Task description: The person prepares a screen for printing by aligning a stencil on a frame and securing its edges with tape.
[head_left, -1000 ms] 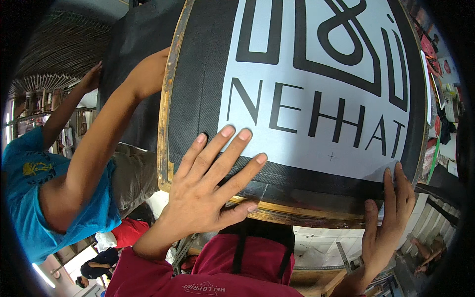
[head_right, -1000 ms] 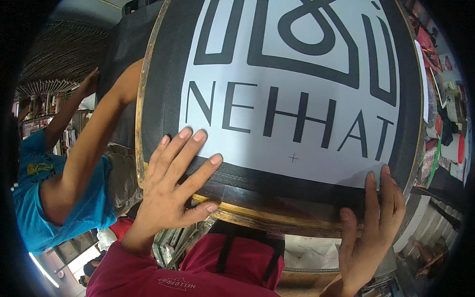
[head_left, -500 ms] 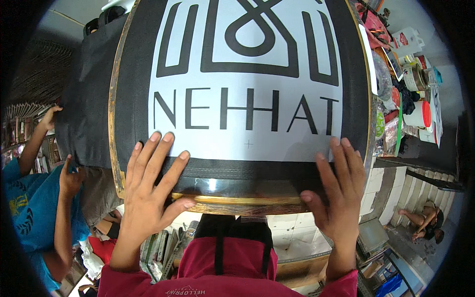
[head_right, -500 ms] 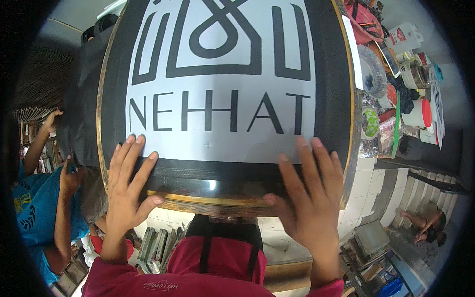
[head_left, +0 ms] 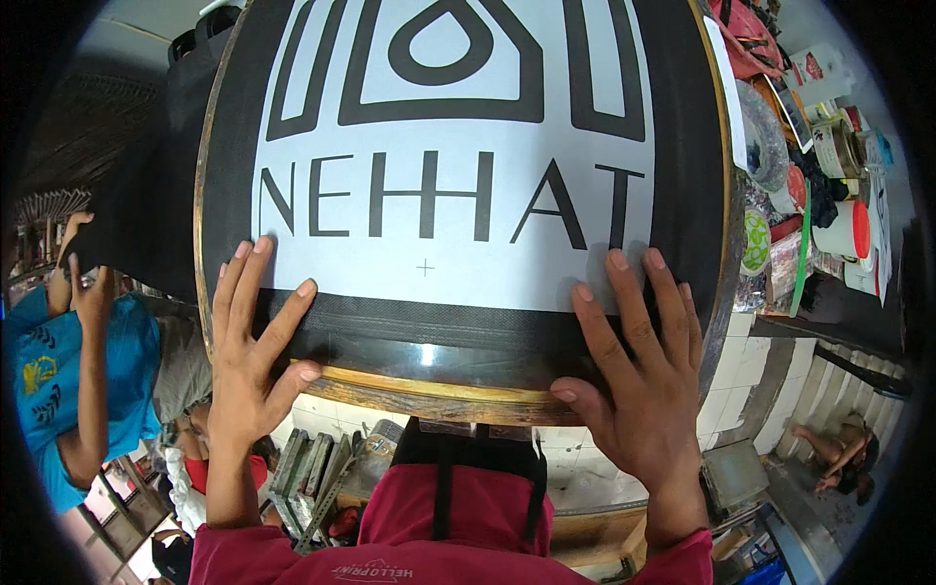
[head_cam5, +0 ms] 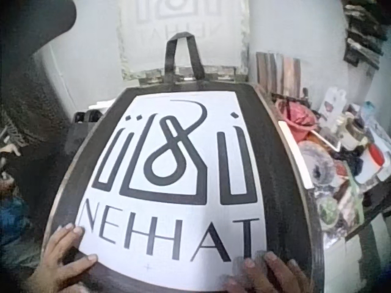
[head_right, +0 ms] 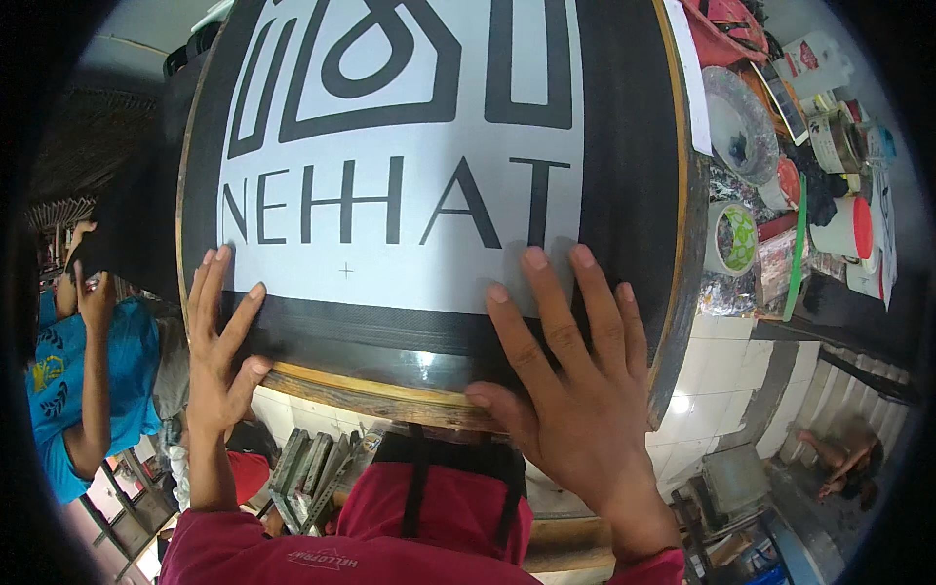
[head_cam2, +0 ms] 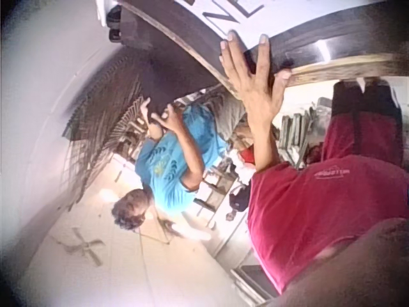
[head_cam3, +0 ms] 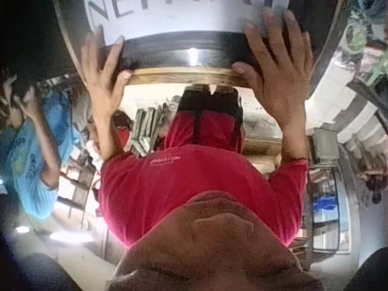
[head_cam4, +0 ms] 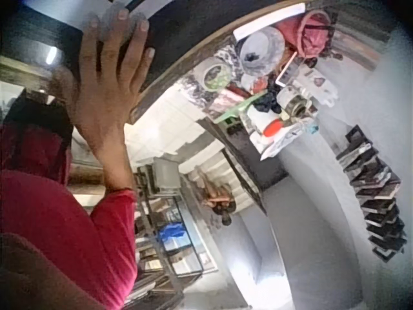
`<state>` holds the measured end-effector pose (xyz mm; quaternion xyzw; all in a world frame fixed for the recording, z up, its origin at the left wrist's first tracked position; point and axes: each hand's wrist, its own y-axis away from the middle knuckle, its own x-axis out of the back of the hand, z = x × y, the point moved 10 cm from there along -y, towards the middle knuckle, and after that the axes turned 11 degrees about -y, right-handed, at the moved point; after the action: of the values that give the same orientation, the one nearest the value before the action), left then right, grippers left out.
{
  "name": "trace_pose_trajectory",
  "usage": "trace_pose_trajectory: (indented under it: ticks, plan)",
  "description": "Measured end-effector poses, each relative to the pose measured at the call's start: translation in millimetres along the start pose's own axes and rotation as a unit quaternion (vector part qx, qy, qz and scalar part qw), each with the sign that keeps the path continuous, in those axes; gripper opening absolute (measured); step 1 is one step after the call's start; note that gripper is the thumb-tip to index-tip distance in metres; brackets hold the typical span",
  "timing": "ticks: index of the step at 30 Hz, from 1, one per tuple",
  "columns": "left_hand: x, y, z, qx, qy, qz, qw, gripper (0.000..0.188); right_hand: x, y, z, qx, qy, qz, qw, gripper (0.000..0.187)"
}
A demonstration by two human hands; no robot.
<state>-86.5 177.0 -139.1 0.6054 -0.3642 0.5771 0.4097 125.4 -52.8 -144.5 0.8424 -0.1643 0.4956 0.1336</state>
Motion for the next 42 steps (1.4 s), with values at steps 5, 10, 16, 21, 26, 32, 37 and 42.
trace_pose_trajectory:
  ticks: [5, 10, 16, 21, 26, 32, 37, 42]
  plan:
    - [-1.9, 0.2, -1.1, 0.007, 0.013, 0.003, 1.000, 0.069, -0.2, -0.5, 1.2, -0.001, -0.005, -0.001, 1.000, 0.070]
    - [-2.9, 0.9, -3.2, 0.005, 0.028, 0.008, 1.000, 0.069, -0.7, -0.4, -0.1, -0.012, -0.001, -0.007, 1.000, 0.071]
    - [-3.3, 3.1, -3.9, 0.005, 0.016, 0.003, 1.000, 0.073, -5.0, 0.7, 3.3, -0.017, -0.003, -0.010, 1.000, 0.071]
    - [-3.9, 4.0, -5.0, 0.005, 0.008, 0.005, 1.000, 0.074, -4.5, 2.2, 3.9, -0.017, -0.015, -0.008, 1.000, 0.067]
    - [-2.1, 1.7, -3.2, 0.005, 0.015, 0.006, 1.000, 0.076, -6.6, 2.3, 1.7, -0.001, -0.009, -0.013, 1.000, 0.063]
    - [-4.5, 1.7, -2.9, 0.001, 0.014, 0.001, 1.000, 0.079, -5.7, 0.9, 1.0, 0.004, 0.006, -0.012, 1.000, 0.066]
    - [-4.3, 1.2, -2.9, 0.005, 0.019, -0.001, 1.000, 0.082, -5.5, 0.7, 1.7, 0.001, 0.005, -0.015, 1.000, 0.066]
    - [-5.5, 1.1, -3.4, 0.004, 0.018, 0.001, 1.000, 0.084, -5.1, 1.1, 2.0, -0.001, 0.004, -0.015, 1.000, 0.066]
